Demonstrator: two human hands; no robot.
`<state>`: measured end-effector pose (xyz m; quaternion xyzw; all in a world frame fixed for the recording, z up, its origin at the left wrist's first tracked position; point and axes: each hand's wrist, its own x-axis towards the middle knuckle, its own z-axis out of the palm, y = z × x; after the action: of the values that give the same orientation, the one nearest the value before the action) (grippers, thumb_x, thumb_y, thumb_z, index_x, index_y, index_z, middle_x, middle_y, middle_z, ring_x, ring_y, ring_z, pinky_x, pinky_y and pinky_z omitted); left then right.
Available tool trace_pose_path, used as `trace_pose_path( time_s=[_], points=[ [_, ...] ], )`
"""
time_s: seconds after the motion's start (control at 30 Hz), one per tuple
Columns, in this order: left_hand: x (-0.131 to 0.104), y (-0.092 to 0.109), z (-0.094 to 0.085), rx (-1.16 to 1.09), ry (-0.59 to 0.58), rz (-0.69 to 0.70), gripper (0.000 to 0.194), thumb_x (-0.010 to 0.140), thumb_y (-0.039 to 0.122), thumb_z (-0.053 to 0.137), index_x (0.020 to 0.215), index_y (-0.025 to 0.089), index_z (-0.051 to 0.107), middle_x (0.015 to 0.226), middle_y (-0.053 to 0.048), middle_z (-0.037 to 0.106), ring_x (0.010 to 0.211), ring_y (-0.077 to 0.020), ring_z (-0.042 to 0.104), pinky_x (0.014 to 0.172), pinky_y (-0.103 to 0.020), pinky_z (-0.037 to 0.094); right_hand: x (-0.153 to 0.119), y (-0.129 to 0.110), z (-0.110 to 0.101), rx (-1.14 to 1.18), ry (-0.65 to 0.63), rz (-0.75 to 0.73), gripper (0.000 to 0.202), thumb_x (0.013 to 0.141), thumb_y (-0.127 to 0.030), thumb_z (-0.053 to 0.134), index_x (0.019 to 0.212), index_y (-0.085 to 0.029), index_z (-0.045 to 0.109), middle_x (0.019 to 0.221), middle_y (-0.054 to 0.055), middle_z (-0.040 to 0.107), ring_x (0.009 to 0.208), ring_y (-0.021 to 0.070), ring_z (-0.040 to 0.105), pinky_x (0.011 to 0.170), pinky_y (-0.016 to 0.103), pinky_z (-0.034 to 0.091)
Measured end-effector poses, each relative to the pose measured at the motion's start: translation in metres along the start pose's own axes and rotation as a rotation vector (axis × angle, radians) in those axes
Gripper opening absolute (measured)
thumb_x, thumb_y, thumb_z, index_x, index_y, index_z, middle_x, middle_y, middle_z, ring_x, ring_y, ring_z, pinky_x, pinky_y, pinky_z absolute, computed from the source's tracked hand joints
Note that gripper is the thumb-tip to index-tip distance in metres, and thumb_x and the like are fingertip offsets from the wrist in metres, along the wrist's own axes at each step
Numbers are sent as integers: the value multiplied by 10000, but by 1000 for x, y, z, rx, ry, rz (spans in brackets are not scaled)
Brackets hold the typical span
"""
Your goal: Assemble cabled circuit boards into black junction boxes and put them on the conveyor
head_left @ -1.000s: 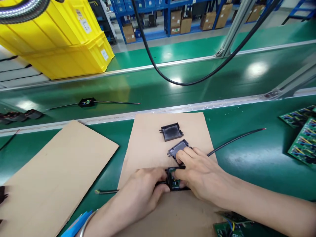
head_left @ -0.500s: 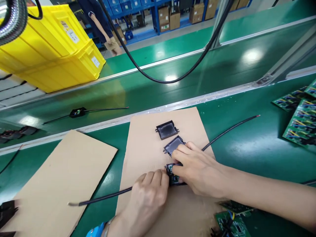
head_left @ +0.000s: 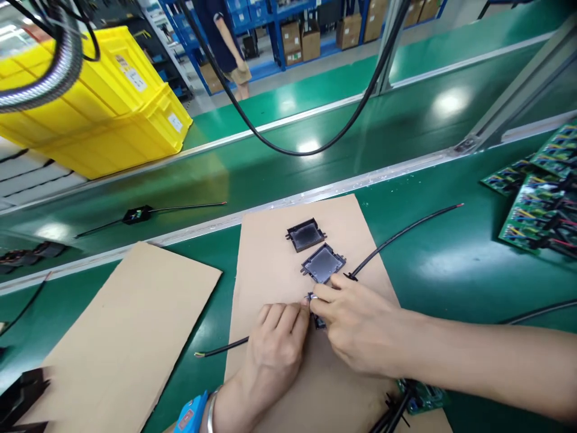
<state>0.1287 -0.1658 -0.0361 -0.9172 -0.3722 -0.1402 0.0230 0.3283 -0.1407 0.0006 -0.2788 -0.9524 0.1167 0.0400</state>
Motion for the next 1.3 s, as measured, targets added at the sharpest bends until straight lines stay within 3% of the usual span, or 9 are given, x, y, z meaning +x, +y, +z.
trace_pose_path(
  time_s=[0.13,0.27,0.43,0.57,0.7,0.93,1.1,1.17,1.3],
  points=[
    [2,-3,-4,-70,-18,-55,271,919,44,455,1122,146,603,919,-69,666,809,-214,581,729,-363,491,-12,8,-5,124,159,190,269,898,-195,498,684,-157,657,821,79,556,840,211,433,726,364,349],
    [7,-2,-16,-170,16,-92,327,903,66,491,1211,151,564,1073,-94,661,913,-230,587,821,-393,503,-30,14,-15,172,248,273,252,902,-167,477,708,-157,638,849,81,540,879,220,431,784,369,367],
    [19,3,-21,-270,-103,142,311,917,156,512,1222,140,570,1191,-110,641,1023,-243,600,899,-411,510,-49,19,-19,215,191,331,113,885,-240,577,941,-180,655,915,73,528,920,238,439,824,394,381],
    [23,3,-8,-171,-167,269,374,952,179,483,1315,94,515,1315,-121,599,1139,-274,575,948,-433,504,-49,19,-9,213,171,355,227,836,-288,680,1049,-216,646,1001,74,503,962,251,439,822,394,387],
    [24,-1,-1,-170,-225,281,347,947,94,454,1283,99,540,1343,-102,578,1172,-261,549,1013,-412,474,-45,17,-4,238,175,422,367,783,-192,692,1135,-202,589,1067,83,486,978,253,431,833,396,381],
    [32,-8,-3,-313,-230,297,277,951,102,454,1189,116,593,1198,-83,649,1103,-236,577,972,-371,506,-40,15,-13,150,149,439,300,734,-199,739,1004,-202,608,1073,89,498,954,267,442,798,407,349],
    [28,-6,1,-297,-213,272,316,930,67,451,1219,109,571,1237,-88,627,1113,-254,555,972,-406,506,-52,40,-18,243,158,339,571,784,-340,760,1280,-204,513,1187,109,531,1095,285,431,904,425,343],
    [27,-6,2,-285,-225,274,334,916,48,438,1218,110,569,1243,-95,620,1094,-261,556,946,-420,516,-57,53,-19,232,170,328,499,863,-287,678,1311,-183,482,1163,104,564,1101,269,435,925,424,330],
    [25,-5,5,-271,-246,285,353,886,43,439,1211,102,564,1267,-104,603,1074,-273,549,913,-437,522,-53,73,-13,82,174,326,238,912,-155,570,1143,-208,594,1062,82,582,1010,250,462,854,408,326]
  ],
)
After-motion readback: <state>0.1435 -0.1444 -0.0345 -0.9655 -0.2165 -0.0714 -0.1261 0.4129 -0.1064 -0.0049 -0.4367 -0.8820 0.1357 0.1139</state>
